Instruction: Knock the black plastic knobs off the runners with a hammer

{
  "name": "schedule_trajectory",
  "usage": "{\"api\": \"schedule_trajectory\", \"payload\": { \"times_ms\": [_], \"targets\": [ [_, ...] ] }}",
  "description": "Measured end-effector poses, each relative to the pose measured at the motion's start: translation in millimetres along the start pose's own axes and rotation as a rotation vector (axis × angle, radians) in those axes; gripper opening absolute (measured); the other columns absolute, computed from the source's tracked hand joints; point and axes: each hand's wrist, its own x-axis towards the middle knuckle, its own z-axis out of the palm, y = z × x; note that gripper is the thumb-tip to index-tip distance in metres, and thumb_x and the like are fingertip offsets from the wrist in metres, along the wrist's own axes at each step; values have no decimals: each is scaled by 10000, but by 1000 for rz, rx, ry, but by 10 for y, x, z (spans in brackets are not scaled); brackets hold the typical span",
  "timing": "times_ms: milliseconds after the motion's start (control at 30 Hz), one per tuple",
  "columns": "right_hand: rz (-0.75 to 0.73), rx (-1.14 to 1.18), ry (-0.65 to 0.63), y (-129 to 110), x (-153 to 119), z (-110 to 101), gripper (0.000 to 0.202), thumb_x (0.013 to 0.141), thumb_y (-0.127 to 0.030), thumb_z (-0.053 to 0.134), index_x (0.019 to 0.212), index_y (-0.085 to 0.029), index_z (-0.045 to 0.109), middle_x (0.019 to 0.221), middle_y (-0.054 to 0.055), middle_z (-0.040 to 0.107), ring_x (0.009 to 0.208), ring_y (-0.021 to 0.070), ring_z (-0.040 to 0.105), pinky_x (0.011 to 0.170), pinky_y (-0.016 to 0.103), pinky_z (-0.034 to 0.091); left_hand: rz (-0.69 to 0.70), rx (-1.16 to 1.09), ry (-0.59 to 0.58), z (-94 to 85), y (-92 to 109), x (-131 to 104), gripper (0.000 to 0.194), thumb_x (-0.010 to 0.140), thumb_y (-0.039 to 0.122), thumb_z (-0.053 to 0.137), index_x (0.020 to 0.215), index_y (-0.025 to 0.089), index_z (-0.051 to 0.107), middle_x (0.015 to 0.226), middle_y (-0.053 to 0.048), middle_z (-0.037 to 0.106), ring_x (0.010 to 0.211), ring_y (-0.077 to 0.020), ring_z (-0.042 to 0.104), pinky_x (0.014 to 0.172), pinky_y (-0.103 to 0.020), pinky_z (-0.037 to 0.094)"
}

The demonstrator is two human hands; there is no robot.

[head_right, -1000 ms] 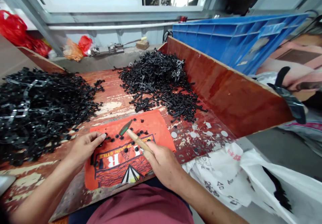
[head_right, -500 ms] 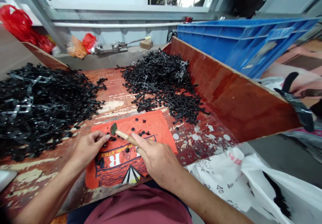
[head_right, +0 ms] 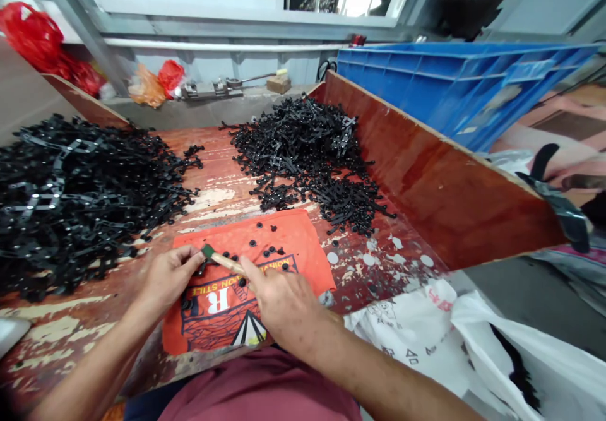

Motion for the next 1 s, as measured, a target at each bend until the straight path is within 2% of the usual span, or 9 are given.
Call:
{"api": "schedule_trajectory", "payload": {
  "times_ms": [67,167,267,367,500,600,800,900,1000],
  "targets": [
    [4,53,0,-9,20,-33,543,987,-211,508,1509,-335,423,965,59,744,777,225,697,689,285,530,-4,-1,-24,-18,11,3,380,743,540,639,595,195,582,515,21,532,505,-134,440,492,-231,304],
    [-7,289,147,18,7,-203,514,1001,-226,481,1501,-337,440,1108,36,739,912,224,704,817,314,555,6,-48,-102,-74,92,-11,389,764,547,625,623,188,572,544,24,515,522,-129,426,501,-225,309],
    [39,440,256,98,-59,-378,496,1019,-224,433,1501,-345,433,1290,10,666,1090,238,668,981,388,518,34,-87,-190,-119,227,-19,389,775,535,627,622,190,532,578,26,509,547,-126,426,518,-220,321],
    [66,502,214,189,-147,-406,502,1028,-207,407,1492,-397,414,1434,-45,541,1269,244,565,1090,453,442,57,-47,-227,-101,321,19,392,751,529,639,594,194,509,566,26,499,549,-126,417,519,-221,309],
    [95,536,161,267,-251,-294,521,1033,-191,381,1501,-421,378,1474,-76,479,1343,232,488,1127,489,405,75,33,-248,-4,310,107,371,715,526,642,589,187,564,544,19,508,533,-129,406,514,-232,292],
    [106,526,155,308,-294,-242,518,1047,-189,365,1502,-436,364,1478,-86,472,1338,220,494,1119,470,420,86,53,-228,58,273,143,324,717,486,652,611,182,613,537,20,516,521,-127,404,503,-233,283],
    [126,447,153,381,-295,-188,506,1034,-211,426,1485,-438,400,1417,-56,555,1182,253,629,1031,480,496,60,15,-225,79,263,164,274,675,443,709,589,193,637,541,12,567,549,-152,482,510,-237,333],
    [126,408,136,361,-262,-176,505,1034,-223,427,1495,-427,393,1258,-37,681,993,228,702,893,401,560,48,25,-229,48,277,169,265,663,437,718,588,194,644,527,11,563,548,-157,485,504,-238,331],
    [89,333,104,294,-192,-163,509,1035,-223,419,1520,-372,378,1189,3,713,900,211,704,801,338,554,26,35,-249,20,288,169,279,660,453,708,593,191,638,524,11,550,534,-151,462,495,-239,304]
  ]
}}
